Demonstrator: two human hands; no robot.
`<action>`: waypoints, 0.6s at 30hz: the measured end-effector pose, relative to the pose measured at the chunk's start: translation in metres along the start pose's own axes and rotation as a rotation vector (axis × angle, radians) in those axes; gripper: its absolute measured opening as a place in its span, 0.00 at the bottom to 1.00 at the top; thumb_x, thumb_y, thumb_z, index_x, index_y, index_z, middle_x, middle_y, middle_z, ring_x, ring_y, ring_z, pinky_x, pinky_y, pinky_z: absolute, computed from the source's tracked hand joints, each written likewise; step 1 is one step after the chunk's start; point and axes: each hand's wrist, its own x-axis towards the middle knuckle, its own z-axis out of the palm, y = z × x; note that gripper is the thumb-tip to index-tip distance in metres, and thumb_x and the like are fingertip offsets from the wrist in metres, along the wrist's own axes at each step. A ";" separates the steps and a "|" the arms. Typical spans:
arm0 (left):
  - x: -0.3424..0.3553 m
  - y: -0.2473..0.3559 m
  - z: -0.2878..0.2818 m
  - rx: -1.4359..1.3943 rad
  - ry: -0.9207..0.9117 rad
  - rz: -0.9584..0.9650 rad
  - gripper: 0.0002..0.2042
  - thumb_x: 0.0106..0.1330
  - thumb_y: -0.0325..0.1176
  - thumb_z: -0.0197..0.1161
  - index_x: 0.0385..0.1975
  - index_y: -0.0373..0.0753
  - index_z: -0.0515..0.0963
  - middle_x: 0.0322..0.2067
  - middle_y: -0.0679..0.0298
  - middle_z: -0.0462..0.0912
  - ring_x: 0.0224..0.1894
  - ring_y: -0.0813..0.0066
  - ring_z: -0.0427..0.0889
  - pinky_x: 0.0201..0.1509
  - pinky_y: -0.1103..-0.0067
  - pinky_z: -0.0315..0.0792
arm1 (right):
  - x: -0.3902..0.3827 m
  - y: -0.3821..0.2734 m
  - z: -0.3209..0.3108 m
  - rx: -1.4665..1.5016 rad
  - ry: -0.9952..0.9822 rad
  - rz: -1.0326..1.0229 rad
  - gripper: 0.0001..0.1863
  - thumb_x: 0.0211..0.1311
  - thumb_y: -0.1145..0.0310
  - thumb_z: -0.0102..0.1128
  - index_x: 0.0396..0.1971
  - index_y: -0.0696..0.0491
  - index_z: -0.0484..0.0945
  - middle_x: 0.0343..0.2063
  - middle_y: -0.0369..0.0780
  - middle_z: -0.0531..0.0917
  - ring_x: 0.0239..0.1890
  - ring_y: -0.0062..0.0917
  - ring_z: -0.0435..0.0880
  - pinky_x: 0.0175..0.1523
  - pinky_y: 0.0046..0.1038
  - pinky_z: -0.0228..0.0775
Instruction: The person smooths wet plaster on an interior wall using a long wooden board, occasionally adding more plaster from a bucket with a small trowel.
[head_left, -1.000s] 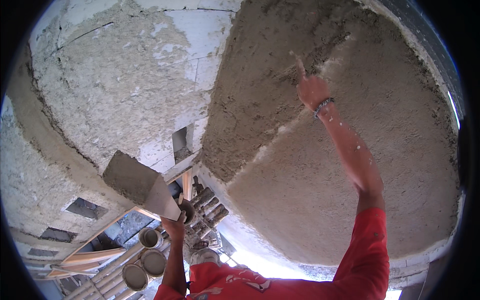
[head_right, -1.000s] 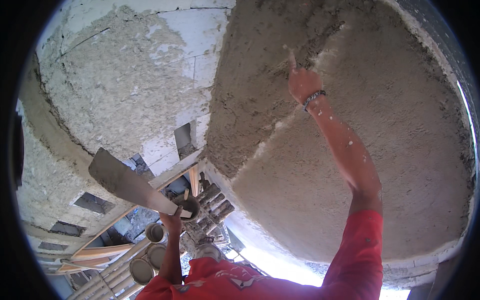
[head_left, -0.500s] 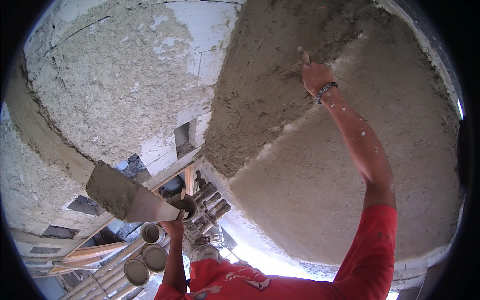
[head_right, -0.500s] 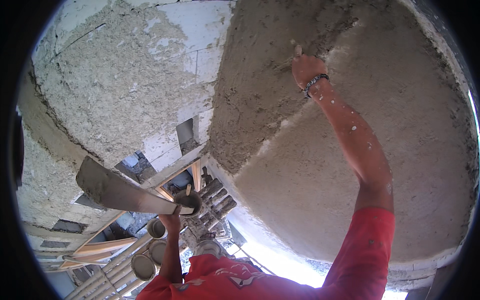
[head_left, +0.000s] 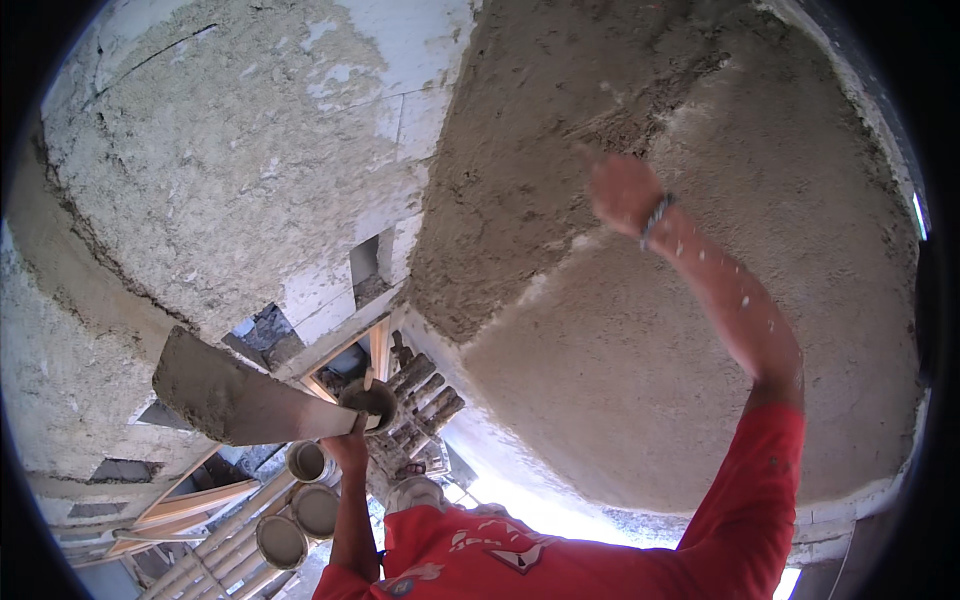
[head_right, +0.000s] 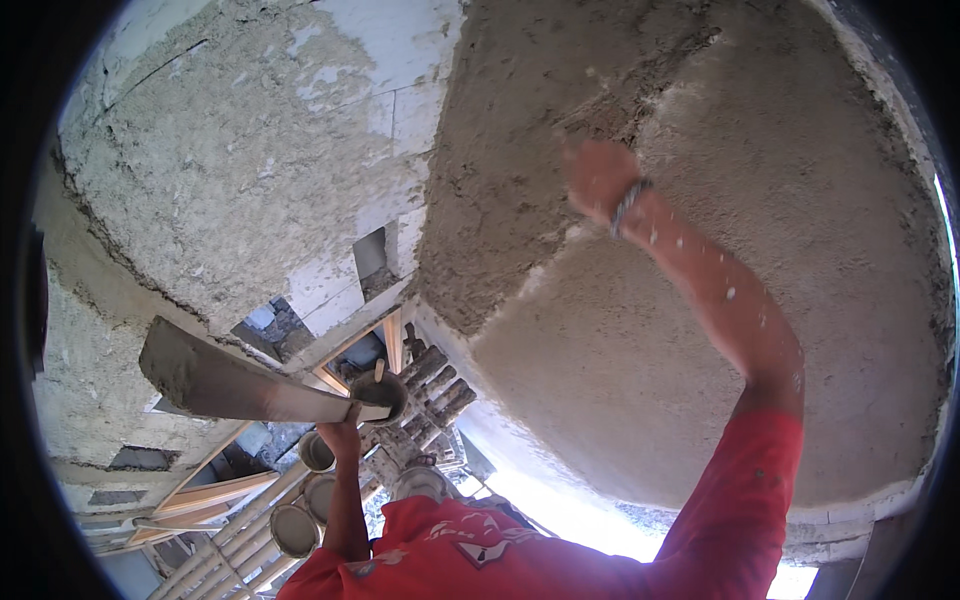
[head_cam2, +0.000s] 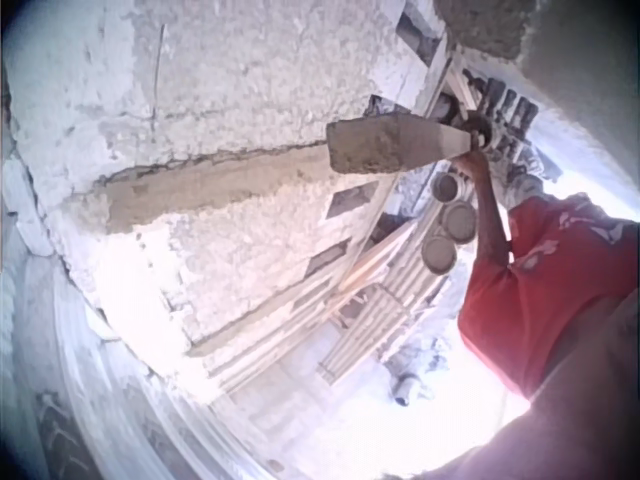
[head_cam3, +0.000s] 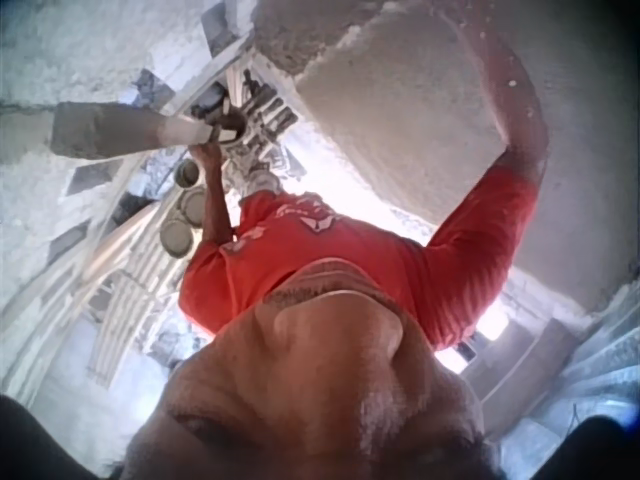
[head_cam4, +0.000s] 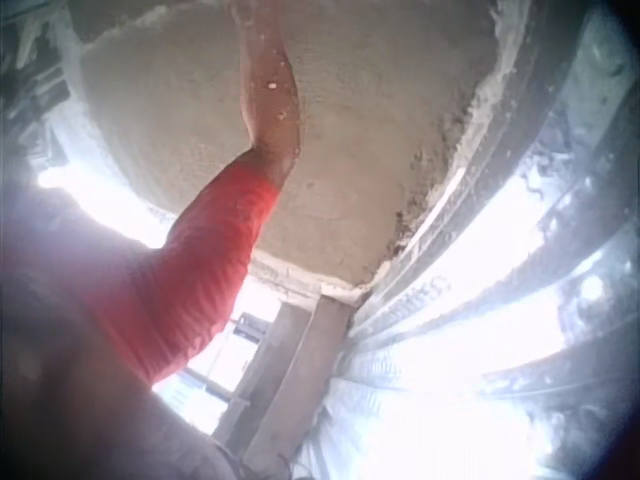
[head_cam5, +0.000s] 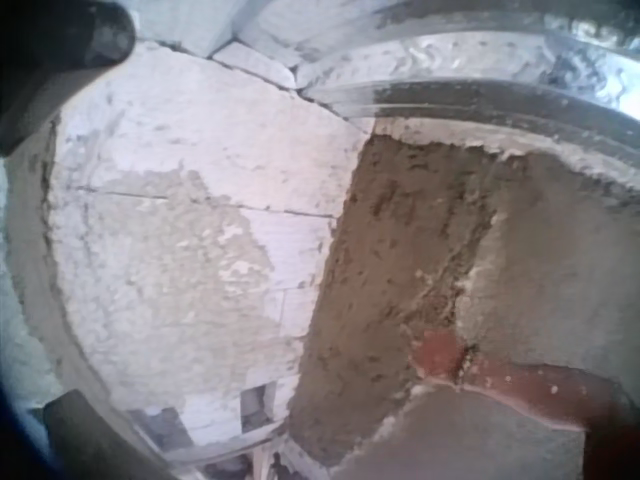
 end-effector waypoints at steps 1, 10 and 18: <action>0.001 -0.006 -0.002 0.001 0.010 0.003 0.18 0.38 0.30 0.77 0.28 0.32 0.76 0.26 0.54 0.79 0.28 0.52 0.77 0.37 0.63 0.69 | -0.020 -0.026 0.004 0.095 0.013 -0.098 0.28 0.58 0.71 0.49 0.61 0.58 0.61 0.24 0.43 0.80 0.24 0.30 0.80 0.26 0.34 0.74; 0.005 0.005 0.017 -0.090 -0.027 0.076 0.16 0.43 0.31 0.78 0.28 0.32 0.78 0.27 0.58 0.81 0.29 0.63 0.79 0.37 0.67 0.72 | -0.253 -0.208 0.213 0.737 -0.830 -0.305 0.31 0.58 0.57 0.56 0.61 0.49 0.63 0.40 0.49 0.81 0.46 0.39 0.80 0.51 0.41 0.72; -0.005 -0.006 -0.018 0.047 -0.093 -0.056 0.15 0.45 0.34 0.75 0.27 0.33 0.80 0.27 0.58 0.82 0.30 0.64 0.81 0.38 0.71 0.72 | -0.454 -0.341 0.367 1.265 -1.319 0.262 0.19 0.58 0.57 0.54 0.22 0.59 0.80 0.20 0.42 0.83 0.19 0.29 0.81 0.26 0.31 0.74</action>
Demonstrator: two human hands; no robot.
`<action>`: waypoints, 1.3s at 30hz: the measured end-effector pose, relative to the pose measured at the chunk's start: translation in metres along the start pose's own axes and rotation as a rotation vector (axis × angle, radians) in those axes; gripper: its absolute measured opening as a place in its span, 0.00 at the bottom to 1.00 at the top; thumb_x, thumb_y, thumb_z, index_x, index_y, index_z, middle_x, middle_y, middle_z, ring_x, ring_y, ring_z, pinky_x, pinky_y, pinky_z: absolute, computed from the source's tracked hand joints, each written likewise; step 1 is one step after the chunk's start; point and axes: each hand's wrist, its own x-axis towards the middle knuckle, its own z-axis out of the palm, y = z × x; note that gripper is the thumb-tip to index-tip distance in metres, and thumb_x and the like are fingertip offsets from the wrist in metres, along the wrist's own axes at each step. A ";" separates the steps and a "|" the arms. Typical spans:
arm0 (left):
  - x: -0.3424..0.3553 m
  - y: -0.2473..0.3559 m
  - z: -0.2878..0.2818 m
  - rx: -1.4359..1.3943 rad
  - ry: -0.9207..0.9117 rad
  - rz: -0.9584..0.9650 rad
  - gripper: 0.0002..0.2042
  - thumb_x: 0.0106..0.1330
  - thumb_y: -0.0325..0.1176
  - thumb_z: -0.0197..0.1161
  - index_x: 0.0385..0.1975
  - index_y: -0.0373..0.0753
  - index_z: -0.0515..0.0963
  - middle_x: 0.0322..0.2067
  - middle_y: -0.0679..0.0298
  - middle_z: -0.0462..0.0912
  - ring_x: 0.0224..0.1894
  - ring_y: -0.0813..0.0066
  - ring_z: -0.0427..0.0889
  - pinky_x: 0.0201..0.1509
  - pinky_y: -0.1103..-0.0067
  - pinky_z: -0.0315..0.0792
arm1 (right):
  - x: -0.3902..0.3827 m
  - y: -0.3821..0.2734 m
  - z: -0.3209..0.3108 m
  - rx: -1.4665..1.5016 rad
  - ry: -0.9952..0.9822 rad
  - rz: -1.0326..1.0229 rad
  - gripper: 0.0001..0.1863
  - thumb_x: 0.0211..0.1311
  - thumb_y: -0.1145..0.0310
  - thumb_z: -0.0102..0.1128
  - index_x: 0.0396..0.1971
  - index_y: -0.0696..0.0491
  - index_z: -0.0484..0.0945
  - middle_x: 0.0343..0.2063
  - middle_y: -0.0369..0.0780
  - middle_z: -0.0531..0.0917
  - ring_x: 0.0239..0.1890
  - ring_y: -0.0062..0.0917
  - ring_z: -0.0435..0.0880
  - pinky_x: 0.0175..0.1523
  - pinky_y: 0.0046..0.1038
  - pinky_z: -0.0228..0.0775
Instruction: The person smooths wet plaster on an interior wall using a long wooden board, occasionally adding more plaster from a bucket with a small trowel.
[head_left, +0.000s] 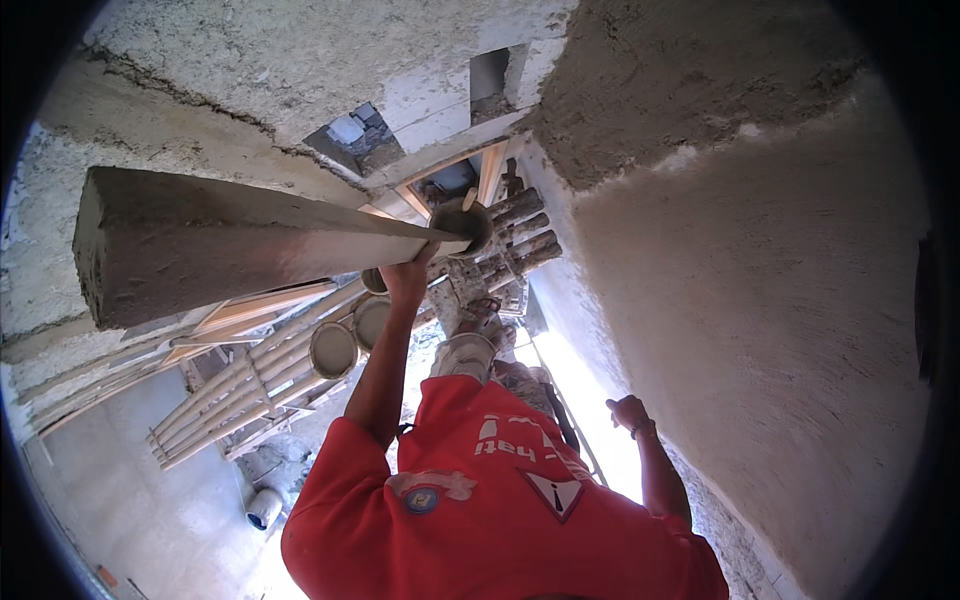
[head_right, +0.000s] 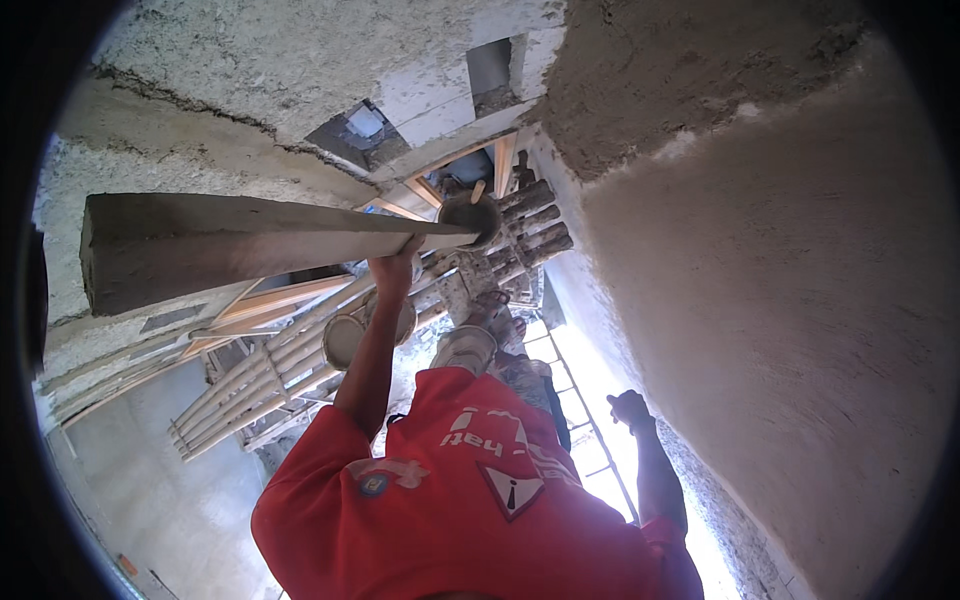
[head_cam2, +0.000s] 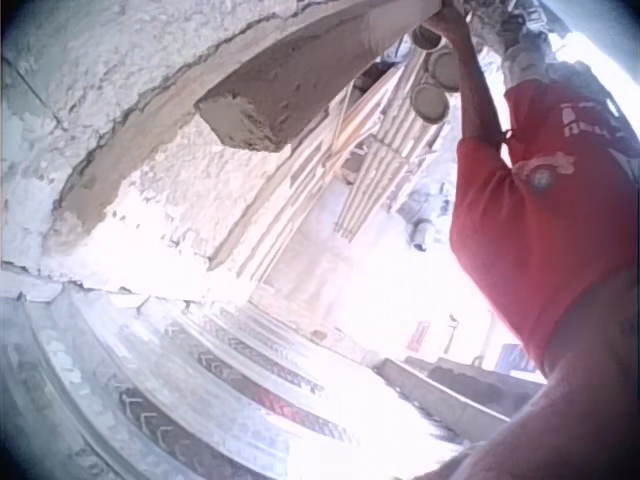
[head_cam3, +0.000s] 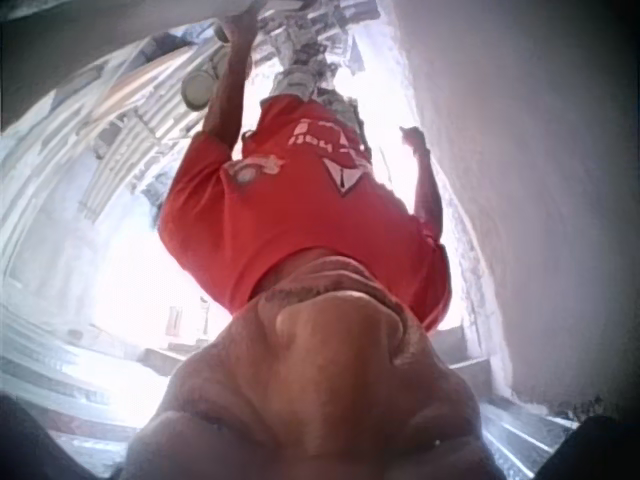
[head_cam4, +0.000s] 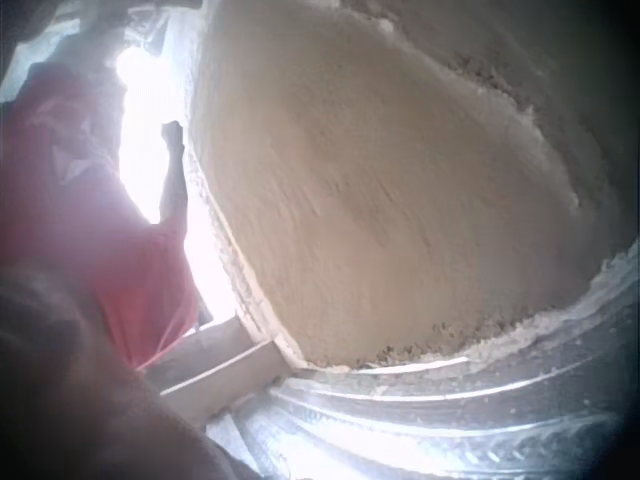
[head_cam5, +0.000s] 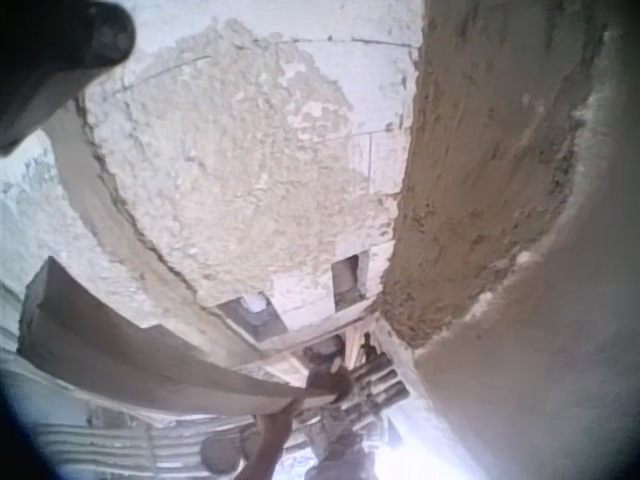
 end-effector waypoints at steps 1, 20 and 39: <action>0.001 0.004 -0.001 -0.069 -0.023 -0.027 0.14 0.45 0.34 0.75 0.28 0.33 0.80 0.27 0.58 0.82 0.30 0.65 0.81 0.38 0.71 0.72 | 0.005 0.020 0.018 0.070 -0.003 0.004 0.18 0.59 0.58 0.54 0.21 0.60 0.80 0.18 0.42 0.83 0.20 0.29 0.81 0.24 0.31 0.74; -0.013 0.025 -0.003 -0.118 0.070 -0.062 0.16 0.46 0.24 0.72 0.35 0.32 0.75 0.32 0.61 0.78 0.36 0.71 0.76 0.44 0.74 0.71 | 0.004 0.020 0.005 0.489 0.156 -0.065 0.05 0.53 0.72 0.59 0.28 0.56 0.80 0.24 0.40 0.81 0.22 0.27 0.82 0.25 0.28 0.79; -0.009 -0.020 -0.024 -0.158 0.157 -0.120 0.17 0.45 0.31 0.74 0.34 0.32 0.79 0.33 0.56 0.81 0.34 0.66 0.79 0.42 0.70 0.71 | 0.004 0.041 0.045 0.513 0.145 0.097 0.23 0.45 0.82 0.46 0.44 0.52 0.79 0.22 0.40 0.76 0.26 0.28 0.80 0.34 0.37 0.82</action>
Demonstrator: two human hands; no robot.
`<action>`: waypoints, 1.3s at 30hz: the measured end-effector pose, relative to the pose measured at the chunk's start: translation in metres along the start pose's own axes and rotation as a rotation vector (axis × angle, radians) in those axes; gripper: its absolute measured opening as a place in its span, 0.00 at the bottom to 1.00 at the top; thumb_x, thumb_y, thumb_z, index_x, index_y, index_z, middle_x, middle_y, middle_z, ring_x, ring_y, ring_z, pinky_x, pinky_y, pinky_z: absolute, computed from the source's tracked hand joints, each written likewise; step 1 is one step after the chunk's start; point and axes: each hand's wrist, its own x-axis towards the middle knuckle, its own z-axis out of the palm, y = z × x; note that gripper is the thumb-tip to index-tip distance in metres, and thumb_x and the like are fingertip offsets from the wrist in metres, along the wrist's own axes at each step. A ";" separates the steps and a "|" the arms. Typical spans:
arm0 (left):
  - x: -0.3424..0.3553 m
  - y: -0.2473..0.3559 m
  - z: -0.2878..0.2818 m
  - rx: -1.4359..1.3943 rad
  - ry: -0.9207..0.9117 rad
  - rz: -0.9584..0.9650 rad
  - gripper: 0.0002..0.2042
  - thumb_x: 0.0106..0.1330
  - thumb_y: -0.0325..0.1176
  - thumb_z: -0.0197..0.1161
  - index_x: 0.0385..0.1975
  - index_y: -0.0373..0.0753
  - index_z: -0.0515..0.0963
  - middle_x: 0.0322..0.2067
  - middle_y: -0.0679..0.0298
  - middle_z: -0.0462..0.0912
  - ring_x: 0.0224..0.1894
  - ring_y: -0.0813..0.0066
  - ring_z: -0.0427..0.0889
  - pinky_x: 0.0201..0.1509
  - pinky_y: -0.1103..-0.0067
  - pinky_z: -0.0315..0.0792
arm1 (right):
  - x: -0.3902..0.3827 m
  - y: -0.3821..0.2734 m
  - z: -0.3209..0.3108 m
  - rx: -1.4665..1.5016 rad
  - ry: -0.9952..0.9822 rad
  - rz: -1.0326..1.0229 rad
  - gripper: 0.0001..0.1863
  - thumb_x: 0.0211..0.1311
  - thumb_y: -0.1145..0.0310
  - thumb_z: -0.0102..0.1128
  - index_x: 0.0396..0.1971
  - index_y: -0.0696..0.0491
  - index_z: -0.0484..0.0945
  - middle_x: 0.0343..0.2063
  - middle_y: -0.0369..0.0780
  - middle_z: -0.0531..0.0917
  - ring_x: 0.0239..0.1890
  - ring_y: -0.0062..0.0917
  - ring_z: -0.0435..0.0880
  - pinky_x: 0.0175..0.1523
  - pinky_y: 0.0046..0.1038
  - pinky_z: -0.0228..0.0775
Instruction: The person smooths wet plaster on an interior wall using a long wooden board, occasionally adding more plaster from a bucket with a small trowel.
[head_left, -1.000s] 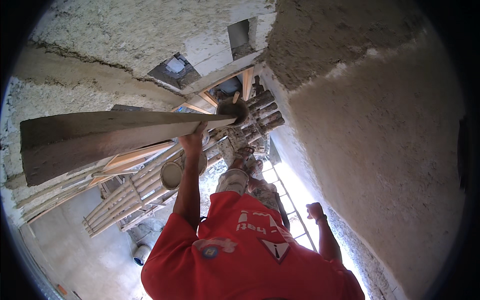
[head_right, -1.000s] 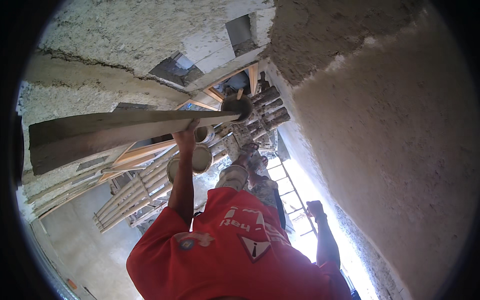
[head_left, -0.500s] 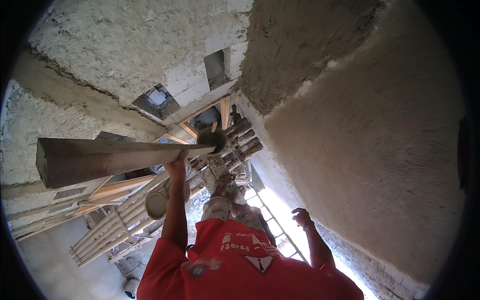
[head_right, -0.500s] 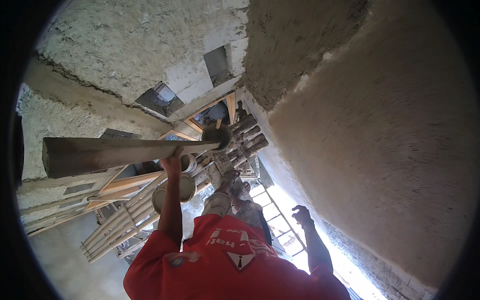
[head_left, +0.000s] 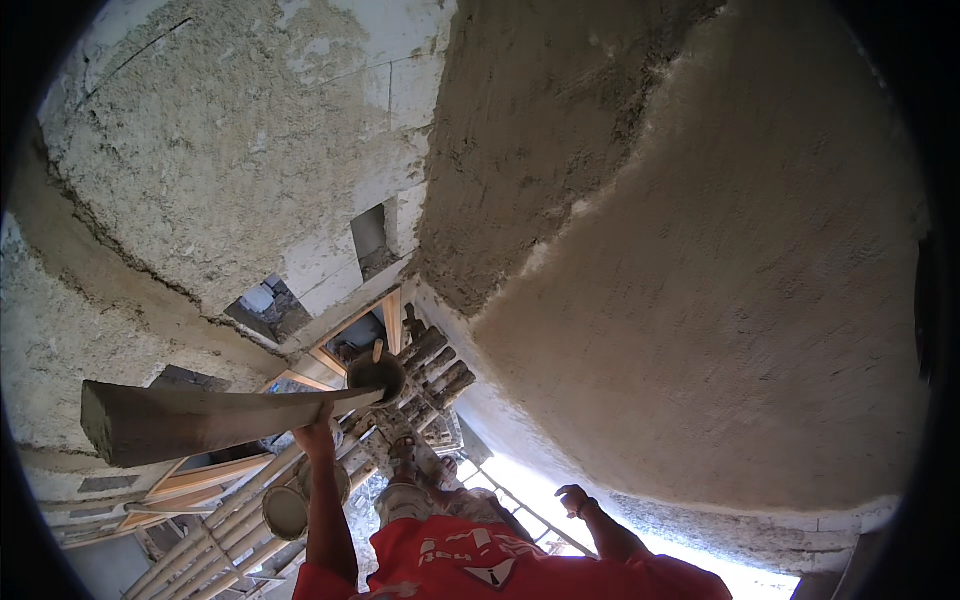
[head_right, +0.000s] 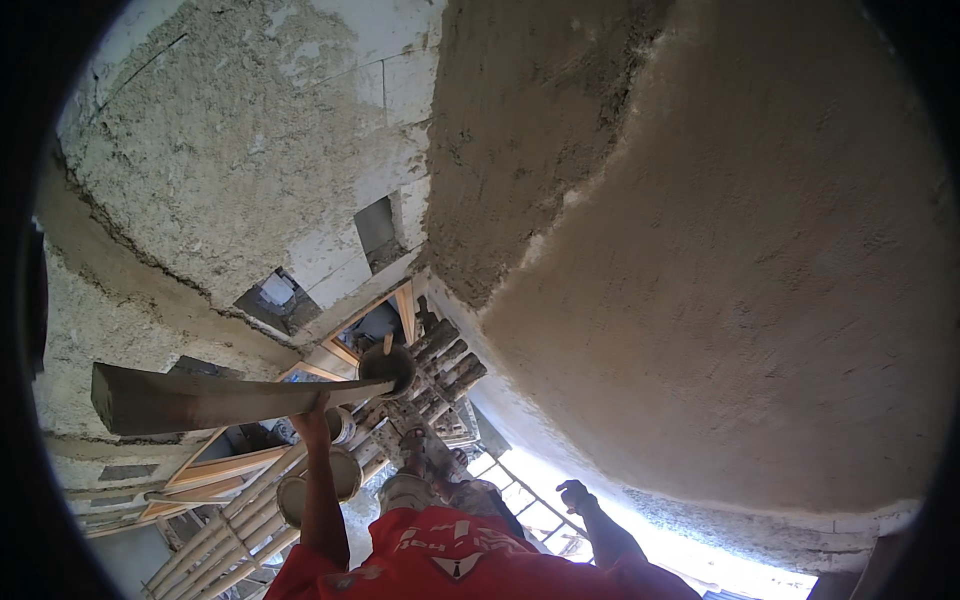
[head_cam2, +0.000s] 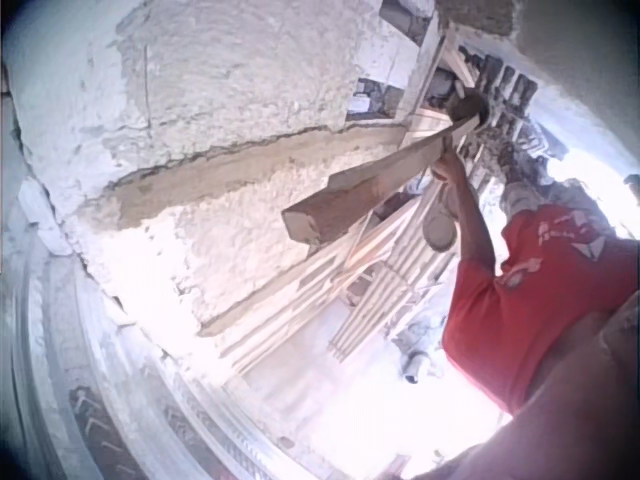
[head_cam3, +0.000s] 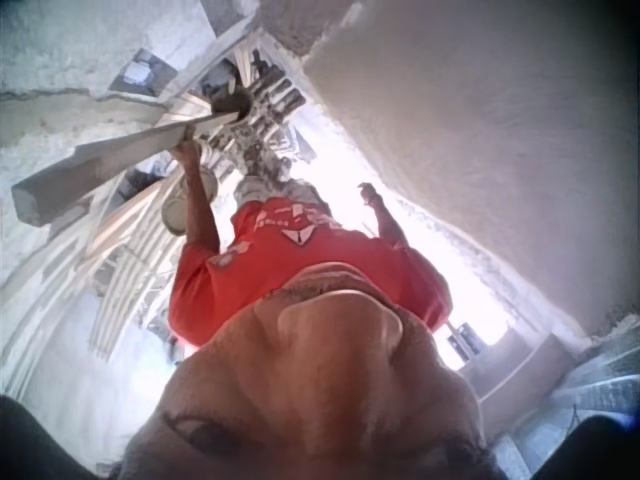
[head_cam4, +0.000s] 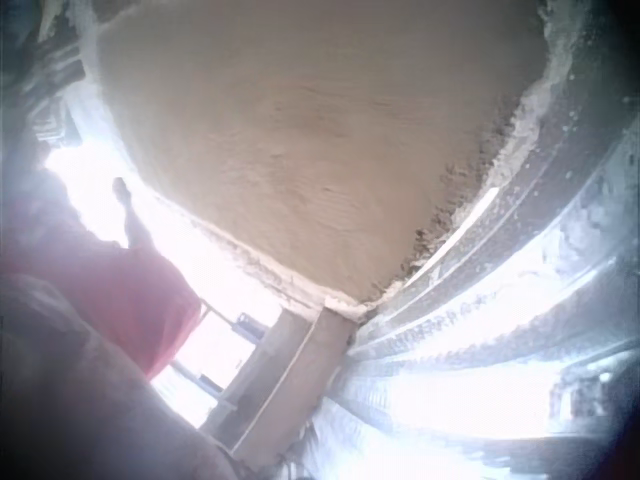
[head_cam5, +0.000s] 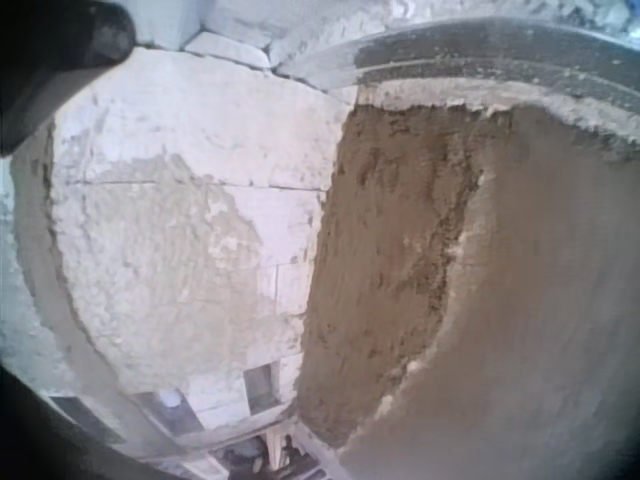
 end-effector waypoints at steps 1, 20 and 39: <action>0.001 -0.001 -0.001 0.004 -0.010 -0.005 0.16 0.45 0.31 0.74 0.33 0.32 0.79 0.33 0.56 0.82 0.34 0.65 0.79 0.43 0.70 0.71 | -0.003 -0.011 -0.001 -0.027 -0.024 -0.043 0.22 0.46 0.81 0.47 0.43 0.52 0.79 0.25 0.40 0.77 0.26 0.27 0.80 0.34 0.35 0.82; 0.025 0.012 -0.001 0.047 -0.059 0.002 0.13 0.47 0.25 0.72 0.33 0.32 0.79 0.31 0.60 0.81 0.33 0.70 0.78 0.42 0.73 0.72 | -0.001 -0.142 -0.002 -0.017 -0.029 -0.242 0.18 0.49 0.80 0.43 0.39 0.54 0.79 0.15 0.40 0.79 0.17 0.24 0.81 0.23 0.26 0.76; 0.023 0.011 -0.001 0.460 -0.181 0.139 0.11 0.51 0.26 0.69 0.34 0.32 0.80 0.31 0.59 0.82 0.33 0.68 0.80 0.43 0.74 0.72 | 0.222 -0.152 0.079 -1.095 -0.317 -1.107 0.17 0.42 0.83 0.49 0.33 0.56 0.81 0.29 0.45 0.83 0.27 0.28 0.83 0.31 0.30 0.76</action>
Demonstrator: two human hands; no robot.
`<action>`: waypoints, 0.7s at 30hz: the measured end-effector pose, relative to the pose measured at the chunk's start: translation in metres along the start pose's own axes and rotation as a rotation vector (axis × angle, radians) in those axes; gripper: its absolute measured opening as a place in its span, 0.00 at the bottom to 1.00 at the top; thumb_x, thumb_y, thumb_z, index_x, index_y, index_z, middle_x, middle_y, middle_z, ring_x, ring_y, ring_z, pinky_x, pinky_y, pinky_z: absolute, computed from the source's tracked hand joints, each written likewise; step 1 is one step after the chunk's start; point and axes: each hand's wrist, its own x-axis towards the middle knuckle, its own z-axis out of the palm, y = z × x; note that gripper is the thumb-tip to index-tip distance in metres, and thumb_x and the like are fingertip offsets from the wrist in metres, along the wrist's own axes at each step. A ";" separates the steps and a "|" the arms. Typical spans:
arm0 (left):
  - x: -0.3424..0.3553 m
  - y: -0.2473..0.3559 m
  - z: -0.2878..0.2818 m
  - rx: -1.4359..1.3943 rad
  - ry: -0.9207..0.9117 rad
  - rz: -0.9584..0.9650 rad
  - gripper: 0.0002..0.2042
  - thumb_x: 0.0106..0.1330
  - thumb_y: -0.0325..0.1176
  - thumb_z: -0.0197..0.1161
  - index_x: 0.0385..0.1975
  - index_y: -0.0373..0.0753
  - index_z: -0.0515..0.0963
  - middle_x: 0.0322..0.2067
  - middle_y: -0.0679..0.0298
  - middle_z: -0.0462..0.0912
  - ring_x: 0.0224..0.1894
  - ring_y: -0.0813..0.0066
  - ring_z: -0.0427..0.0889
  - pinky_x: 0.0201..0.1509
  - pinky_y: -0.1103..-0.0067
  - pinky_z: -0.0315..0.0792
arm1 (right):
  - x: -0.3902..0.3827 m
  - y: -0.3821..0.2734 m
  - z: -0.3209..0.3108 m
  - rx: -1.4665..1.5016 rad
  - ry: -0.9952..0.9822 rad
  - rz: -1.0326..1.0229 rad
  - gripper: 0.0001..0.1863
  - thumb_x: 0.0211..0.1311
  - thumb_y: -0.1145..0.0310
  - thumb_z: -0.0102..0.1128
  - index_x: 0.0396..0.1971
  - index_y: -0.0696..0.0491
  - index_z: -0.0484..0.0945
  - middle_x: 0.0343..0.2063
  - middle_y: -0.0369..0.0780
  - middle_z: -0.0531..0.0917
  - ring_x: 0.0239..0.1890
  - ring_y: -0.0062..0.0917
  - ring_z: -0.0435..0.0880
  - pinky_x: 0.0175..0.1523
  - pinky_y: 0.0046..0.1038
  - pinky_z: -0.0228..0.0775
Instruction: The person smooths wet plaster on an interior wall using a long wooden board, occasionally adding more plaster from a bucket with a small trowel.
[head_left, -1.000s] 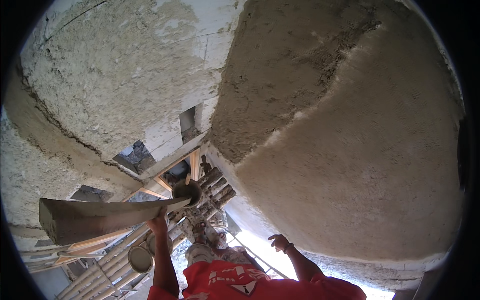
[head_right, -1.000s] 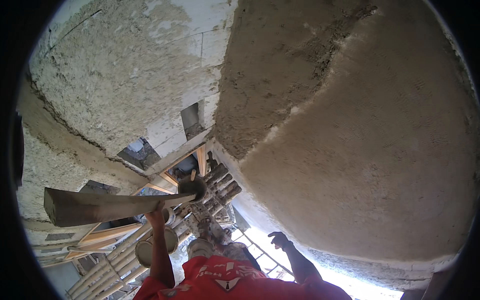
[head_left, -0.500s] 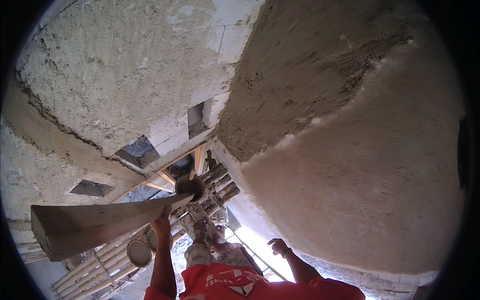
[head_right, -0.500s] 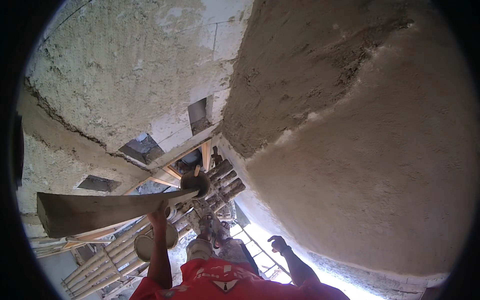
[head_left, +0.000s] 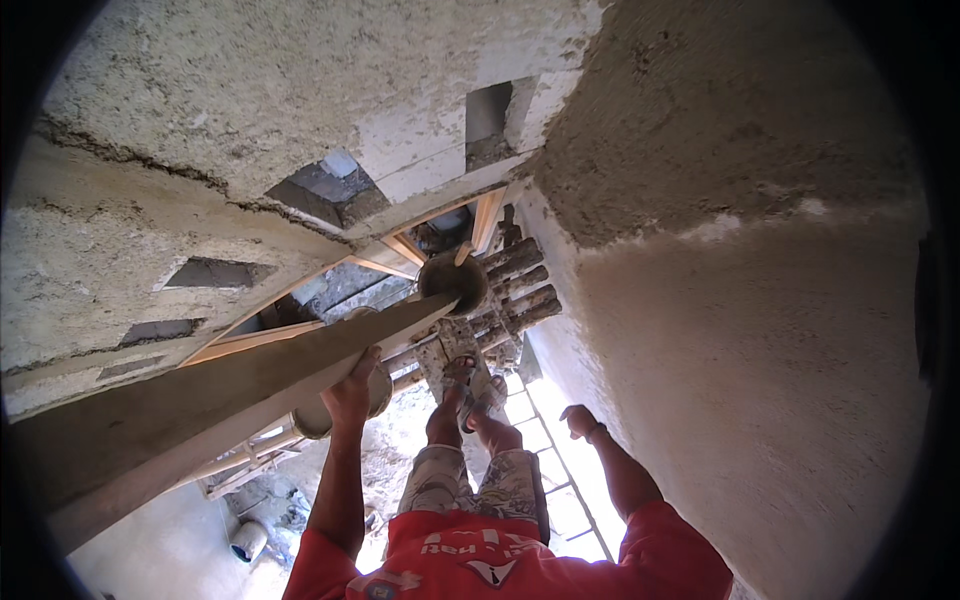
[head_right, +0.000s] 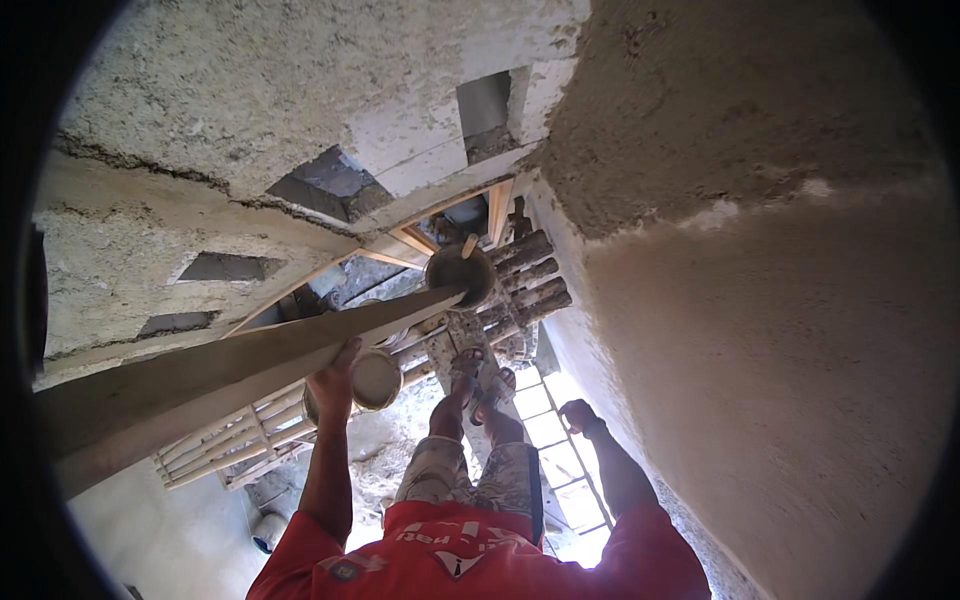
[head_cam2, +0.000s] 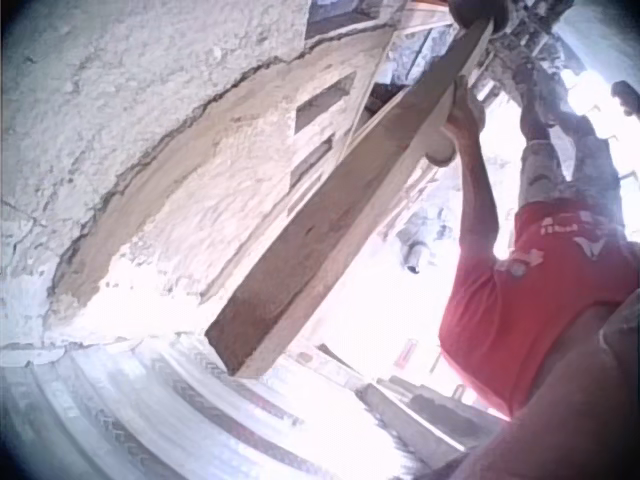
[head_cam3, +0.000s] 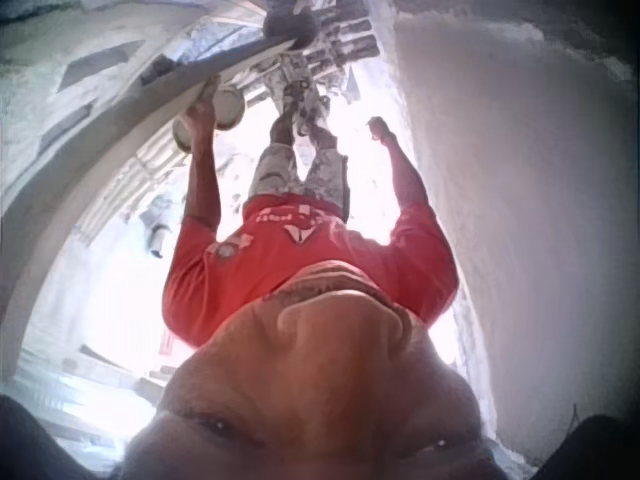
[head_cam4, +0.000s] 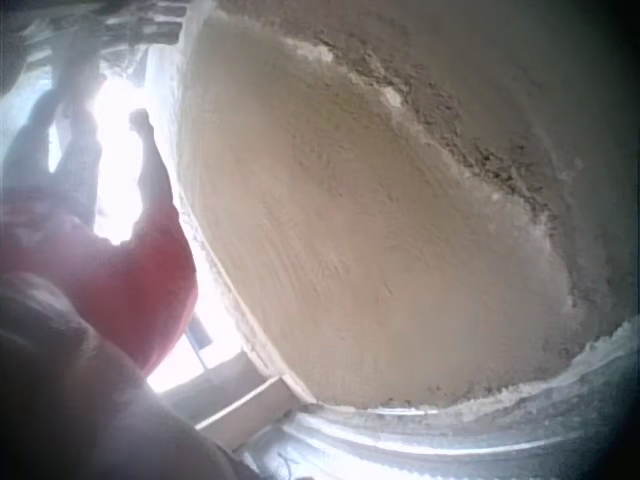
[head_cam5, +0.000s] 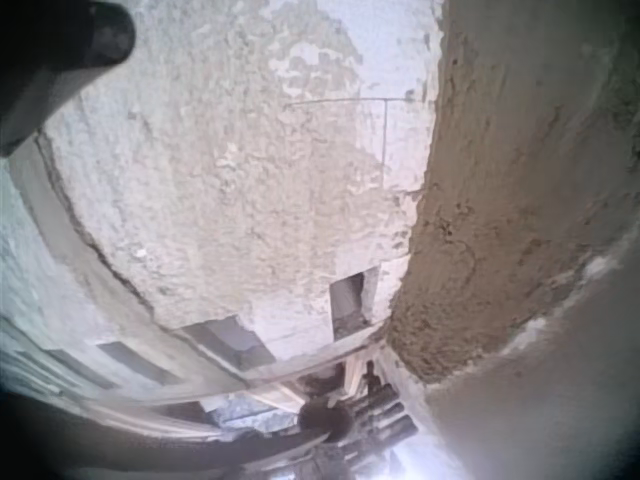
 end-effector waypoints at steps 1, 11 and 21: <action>-0.002 -0.004 0.001 -0.093 0.016 -0.085 0.11 0.51 0.25 0.68 0.35 0.32 0.79 0.32 0.59 0.82 0.34 0.68 0.79 0.43 0.74 0.72 | 0.026 0.007 -0.004 -0.022 -0.016 0.034 0.16 0.42 0.83 0.51 0.33 0.56 0.81 0.31 0.45 0.82 0.30 0.27 0.82 0.33 0.30 0.76; -0.015 -0.057 0.025 -0.388 0.193 0.083 0.25 0.52 0.33 0.67 0.49 0.28 0.70 0.47 0.52 0.74 0.49 0.63 0.74 0.55 0.73 0.69 | 0.287 0.072 -0.027 0.472 0.251 0.556 0.19 0.50 0.74 0.44 0.42 0.53 0.79 0.30 0.48 0.83 0.34 0.38 0.84 0.44 0.36 0.75; -0.024 -0.114 0.034 -0.690 0.130 0.343 0.41 0.53 0.52 0.67 0.59 0.29 0.58 0.53 0.47 0.64 0.56 0.53 0.67 0.61 0.62 0.63 | 0.529 0.118 -0.085 0.240 0.637 0.380 0.40 0.48 0.66 0.58 0.65 0.46 0.54 0.50 0.55 0.70 0.52 0.51 0.72 0.54 0.44 0.68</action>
